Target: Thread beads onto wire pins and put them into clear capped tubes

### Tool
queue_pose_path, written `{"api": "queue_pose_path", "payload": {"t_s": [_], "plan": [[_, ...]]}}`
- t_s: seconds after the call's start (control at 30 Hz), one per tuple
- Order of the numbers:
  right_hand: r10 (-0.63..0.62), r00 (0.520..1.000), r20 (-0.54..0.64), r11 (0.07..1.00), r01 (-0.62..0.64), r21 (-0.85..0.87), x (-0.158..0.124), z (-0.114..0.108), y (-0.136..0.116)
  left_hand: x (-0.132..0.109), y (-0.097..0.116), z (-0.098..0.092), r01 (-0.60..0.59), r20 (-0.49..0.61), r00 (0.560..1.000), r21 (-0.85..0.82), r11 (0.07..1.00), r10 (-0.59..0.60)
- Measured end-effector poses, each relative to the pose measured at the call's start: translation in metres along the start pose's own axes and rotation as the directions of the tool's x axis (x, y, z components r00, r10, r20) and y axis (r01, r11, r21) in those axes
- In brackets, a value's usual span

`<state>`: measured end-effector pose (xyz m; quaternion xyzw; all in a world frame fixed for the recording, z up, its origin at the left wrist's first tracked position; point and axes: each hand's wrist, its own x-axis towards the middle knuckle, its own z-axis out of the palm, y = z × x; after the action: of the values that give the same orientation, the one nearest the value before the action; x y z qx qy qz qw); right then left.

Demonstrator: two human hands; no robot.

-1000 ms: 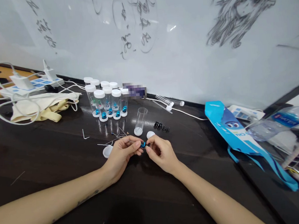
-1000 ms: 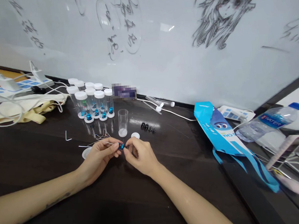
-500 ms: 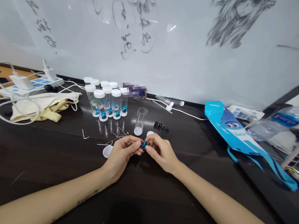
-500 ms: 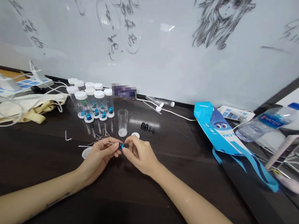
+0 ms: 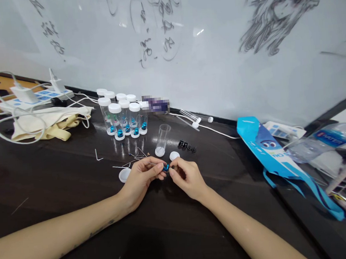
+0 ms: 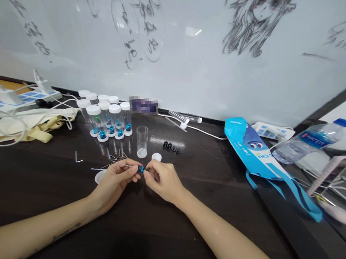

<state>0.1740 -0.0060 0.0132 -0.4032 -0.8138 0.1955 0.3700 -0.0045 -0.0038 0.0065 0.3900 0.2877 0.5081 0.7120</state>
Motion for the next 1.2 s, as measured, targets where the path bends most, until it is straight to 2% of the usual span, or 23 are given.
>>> {"api": "queue_pose_path", "payload": {"t_s": [0.2, 0.43, 0.63, 0.93, 1.2], "plan": [[0.009, 0.999, 0.034, 0.999, -0.008, -0.033, 0.0003, -0.0013, 0.0003, -0.0005, 0.0008, 0.0011, -0.005, 0.005, 1.0, 0.0, 1.0, 0.005], [0.015, 0.999, 0.034, 0.999, -0.017, 0.05, -0.0011, -0.0006, -0.0007, -0.0006, -0.0001, -0.0007, 0.005, 0.001, 1.0, -0.018, 1.0, -0.005], [0.002, 1.0, 0.014, 1.0, -0.002, 0.025, -0.0006, -0.0003, -0.0004, -0.001, -0.0003, -0.0005, -0.002, 0.002, 1.0, 0.0, 1.0, 0.002], [0.009, 0.999, 0.046, 0.999, -0.007, -0.031, -0.0004, -0.0014, 0.0014, -0.0012, 0.0002, 0.0006, -0.006, -0.007, 1.0, 0.018, 1.0, 0.006], [0.021, 0.999, 0.036, 0.998, -0.023, 0.055, -0.001, -0.0007, -0.0022, -0.0004, -0.0008, -0.0013, -0.003, 0.004, 1.0, -0.005, 1.0, 0.003]]}}
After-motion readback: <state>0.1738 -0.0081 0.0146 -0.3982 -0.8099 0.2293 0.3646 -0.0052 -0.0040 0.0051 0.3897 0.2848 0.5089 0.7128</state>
